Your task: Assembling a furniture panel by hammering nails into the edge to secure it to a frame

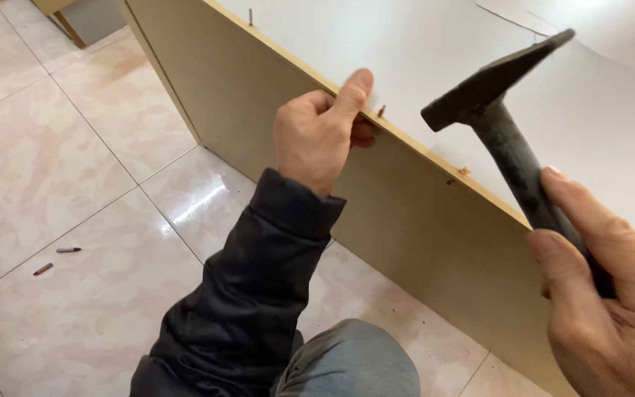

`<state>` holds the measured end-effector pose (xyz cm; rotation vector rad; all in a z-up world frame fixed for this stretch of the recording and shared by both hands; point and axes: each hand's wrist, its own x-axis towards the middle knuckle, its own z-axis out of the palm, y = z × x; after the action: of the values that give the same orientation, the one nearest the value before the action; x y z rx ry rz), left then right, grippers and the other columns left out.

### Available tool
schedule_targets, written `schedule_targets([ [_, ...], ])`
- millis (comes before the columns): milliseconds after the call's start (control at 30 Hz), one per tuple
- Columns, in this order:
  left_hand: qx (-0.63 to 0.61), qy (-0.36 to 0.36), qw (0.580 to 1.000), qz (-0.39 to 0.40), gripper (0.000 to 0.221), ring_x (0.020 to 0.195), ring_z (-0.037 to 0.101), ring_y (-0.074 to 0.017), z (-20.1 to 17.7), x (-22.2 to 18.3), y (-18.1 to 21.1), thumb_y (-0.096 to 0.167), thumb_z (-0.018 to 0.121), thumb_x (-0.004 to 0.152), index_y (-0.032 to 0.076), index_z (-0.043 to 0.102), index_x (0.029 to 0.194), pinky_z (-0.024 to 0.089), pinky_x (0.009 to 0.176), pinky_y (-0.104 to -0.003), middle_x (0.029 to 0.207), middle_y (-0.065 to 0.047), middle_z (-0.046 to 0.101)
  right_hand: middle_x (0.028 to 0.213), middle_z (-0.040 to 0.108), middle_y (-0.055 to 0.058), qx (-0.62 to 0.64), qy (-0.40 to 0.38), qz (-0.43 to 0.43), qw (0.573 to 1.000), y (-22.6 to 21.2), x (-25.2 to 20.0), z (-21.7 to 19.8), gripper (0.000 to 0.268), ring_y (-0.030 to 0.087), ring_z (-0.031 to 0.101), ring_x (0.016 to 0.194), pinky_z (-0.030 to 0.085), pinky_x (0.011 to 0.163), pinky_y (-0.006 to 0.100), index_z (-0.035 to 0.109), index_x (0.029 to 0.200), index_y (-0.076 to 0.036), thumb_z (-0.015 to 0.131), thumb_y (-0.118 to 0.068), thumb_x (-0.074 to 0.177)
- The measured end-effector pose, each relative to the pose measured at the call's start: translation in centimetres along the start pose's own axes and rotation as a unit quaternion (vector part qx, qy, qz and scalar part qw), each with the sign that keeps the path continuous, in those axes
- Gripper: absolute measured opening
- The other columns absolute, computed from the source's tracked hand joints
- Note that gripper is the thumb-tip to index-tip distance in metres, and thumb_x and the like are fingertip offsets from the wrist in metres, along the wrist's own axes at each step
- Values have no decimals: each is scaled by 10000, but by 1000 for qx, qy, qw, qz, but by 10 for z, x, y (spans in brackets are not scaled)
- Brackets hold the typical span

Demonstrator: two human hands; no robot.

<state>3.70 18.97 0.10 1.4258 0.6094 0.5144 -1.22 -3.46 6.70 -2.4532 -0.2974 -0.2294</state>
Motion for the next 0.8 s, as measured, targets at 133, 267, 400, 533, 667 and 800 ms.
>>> schedule_targets([
  [133, -74, -31, 994, -76, 382, 539, 709, -141, 0, 15, 0, 327, 757, 782, 124, 533, 550, 563, 625, -246, 569, -83, 711, 720, 605, 114, -76, -5, -2, 997, -19, 9, 7, 449, 239, 514, 611, 415, 640, 343, 730, 1447, -137, 653, -71, 1010],
  [267, -111, -34, 990, -86, 335, 526, 680, -150, 2, 15, -6, 322, 732, 764, 101, 558, 583, 585, 700, -277, 552, -115, 699, 765, 636, 108, -94, -7, 4, 996, -33, 8, 11, 469, 240, 553, 667, 430, 692, 336, 721, 1468, -169, 668, -96, 1007],
  [400, -99, -44, 989, -96, 348, 542, 689, -154, 1, 16, -7, 356, 704, 754, 106, 529, 586, 562, 755, -282, 560, -121, 705, 865, 667, 88, -102, -4, -46, 994, -28, 13, 12, 447, 235, 524, 663, 426, 703, 329, 737, 1451, -115, 684, -54, 1011],
  [533, -151, -52, 985, -70, 316, 530, 729, -202, 2, 19, -14, 318, 735, 770, 105, 582, 594, 588, 679, -282, 598, -61, 674, 794, 580, 107, -57, 2, -4, 998, -31, 12, 13, 489, 217, 455, 550, 372, 555, 316, 697, 1506, -79, 631, -42, 1023],
  [667, -148, -58, 985, -59, 352, 540, 720, -185, 1, 18, -15, 331, 719, 788, 102, 555, 576, 592, 700, -288, 576, -83, 673, 933, 685, 159, -106, -16, -68, 992, -39, 17, 12, 450, 265, 508, 636, 377, 597, 364, 723, 1441, -54, 654, -3, 1000],
  [800, -147, -63, 986, -51, 427, 531, 717, -174, 1, 17, -15, 333, 718, 782, 150, 444, 511, 571, 666, -276, 543, -34, 607, 893, 487, 198, -134, 14, -178, 975, -7, 9, 9, 493, 317, 435, 815, 358, 845, 391, 698, 1597, 101, 700, 79, 1105],
])
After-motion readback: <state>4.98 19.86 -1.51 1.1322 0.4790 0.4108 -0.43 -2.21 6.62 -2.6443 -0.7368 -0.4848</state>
